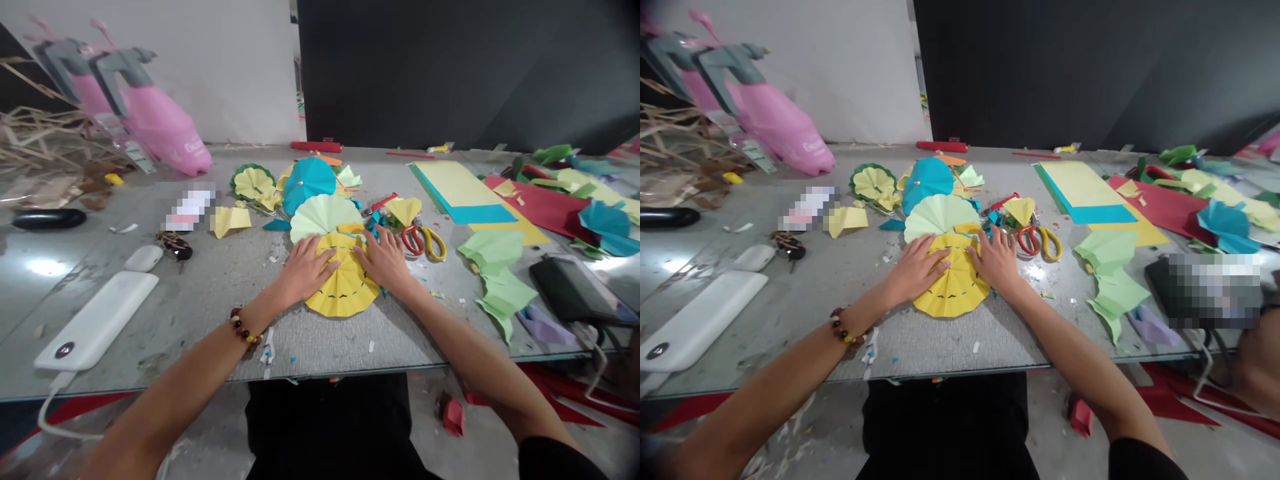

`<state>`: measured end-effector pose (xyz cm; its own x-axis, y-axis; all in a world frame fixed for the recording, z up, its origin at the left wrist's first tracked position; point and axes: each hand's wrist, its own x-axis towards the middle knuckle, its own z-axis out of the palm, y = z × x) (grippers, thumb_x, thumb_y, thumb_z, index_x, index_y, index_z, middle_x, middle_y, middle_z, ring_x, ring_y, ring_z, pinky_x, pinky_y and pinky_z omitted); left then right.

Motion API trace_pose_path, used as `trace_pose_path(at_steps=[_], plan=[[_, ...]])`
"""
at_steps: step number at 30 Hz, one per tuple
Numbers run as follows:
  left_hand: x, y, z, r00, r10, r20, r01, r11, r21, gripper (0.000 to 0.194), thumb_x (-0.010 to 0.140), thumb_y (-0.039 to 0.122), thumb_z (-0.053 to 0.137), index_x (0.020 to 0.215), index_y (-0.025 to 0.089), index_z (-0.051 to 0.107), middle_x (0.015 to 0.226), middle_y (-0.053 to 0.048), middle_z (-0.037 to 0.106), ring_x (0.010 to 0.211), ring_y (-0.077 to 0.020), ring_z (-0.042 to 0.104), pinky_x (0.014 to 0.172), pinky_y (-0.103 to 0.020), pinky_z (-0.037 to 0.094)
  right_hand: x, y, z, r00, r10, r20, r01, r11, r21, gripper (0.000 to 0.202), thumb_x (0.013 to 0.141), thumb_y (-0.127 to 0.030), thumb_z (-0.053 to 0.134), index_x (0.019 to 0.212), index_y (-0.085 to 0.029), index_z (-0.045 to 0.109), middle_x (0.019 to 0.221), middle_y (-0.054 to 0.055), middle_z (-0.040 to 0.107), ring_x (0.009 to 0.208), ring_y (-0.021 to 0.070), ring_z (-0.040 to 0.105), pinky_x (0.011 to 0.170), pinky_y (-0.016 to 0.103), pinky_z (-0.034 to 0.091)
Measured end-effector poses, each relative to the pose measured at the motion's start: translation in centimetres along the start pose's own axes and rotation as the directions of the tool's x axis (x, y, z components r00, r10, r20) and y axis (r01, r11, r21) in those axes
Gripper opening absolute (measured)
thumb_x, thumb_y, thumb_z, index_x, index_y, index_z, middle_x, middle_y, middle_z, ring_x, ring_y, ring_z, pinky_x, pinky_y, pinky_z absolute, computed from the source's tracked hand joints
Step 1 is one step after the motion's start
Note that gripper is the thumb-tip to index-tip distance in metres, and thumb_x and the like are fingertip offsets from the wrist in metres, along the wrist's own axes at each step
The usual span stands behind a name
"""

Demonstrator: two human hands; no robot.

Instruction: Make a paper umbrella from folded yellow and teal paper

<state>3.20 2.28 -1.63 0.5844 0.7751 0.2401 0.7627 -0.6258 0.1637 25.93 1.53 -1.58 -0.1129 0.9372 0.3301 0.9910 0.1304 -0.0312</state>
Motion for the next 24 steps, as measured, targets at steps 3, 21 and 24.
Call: trace_pose_path(at_steps=[3, 21, 24], plan=[[0.1, -0.1, 0.0, 1.0, -0.007, -0.002, 0.007, 0.999, -0.032, 0.057, 0.108, 0.052, 0.029, 0.138, 0.018, 0.063, 0.156, -0.018, 0.046, 0.151, -0.0351, 0.034, 0.124, -0.055, 0.031, 1.3, 0.4, -0.1, 1.0, -0.004, -0.004, 0.004, 1.0, -0.015, 0.054, 0.105, -0.05, 0.034, 0.143, -0.016, 0.052, 0.154, 0.022, 0.048, 0.142, 0.0375, 0.043, 0.115, 0.053, 0.035], [0.3, -0.9, 0.6, 0.995, -0.056, -0.079, 0.045, 0.99, -0.13, 0.037, 0.105, 0.045, 0.048, 0.121, 0.029, 0.077, 0.135, -0.01, 0.067, 0.136, -0.0313, 0.052, 0.115, -0.054, 0.04, 9.1, 5.1, -1.5, 0.974, 0.163, 0.157, -0.159, 0.987, -0.036, 0.047, 0.103, -0.032, 0.027, 0.131, -0.015, 0.059, 0.125, 0.024, 0.065, 0.105, 0.0389, 0.065, 0.082, 0.046, 0.049], [0.3, -1.0, 0.6, 0.994, -0.059, -0.087, 0.047, 0.99, -0.135, 0.036, 0.104, 0.046, 0.05, 0.121, 0.029, 0.077, 0.138, -0.011, 0.066, 0.136, -0.0313, 0.052, 0.114, -0.053, 0.041, 10.2, 5.9, -1.3, 0.967, 0.187, 0.174, -0.181, 0.982, -0.048, 0.043, 0.1, -0.026, 0.032, 0.128, -0.015, 0.063, 0.122, 0.024, 0.067, 0.102, 0.0363, 0.067, 0.082, 0.044, 0.049]])
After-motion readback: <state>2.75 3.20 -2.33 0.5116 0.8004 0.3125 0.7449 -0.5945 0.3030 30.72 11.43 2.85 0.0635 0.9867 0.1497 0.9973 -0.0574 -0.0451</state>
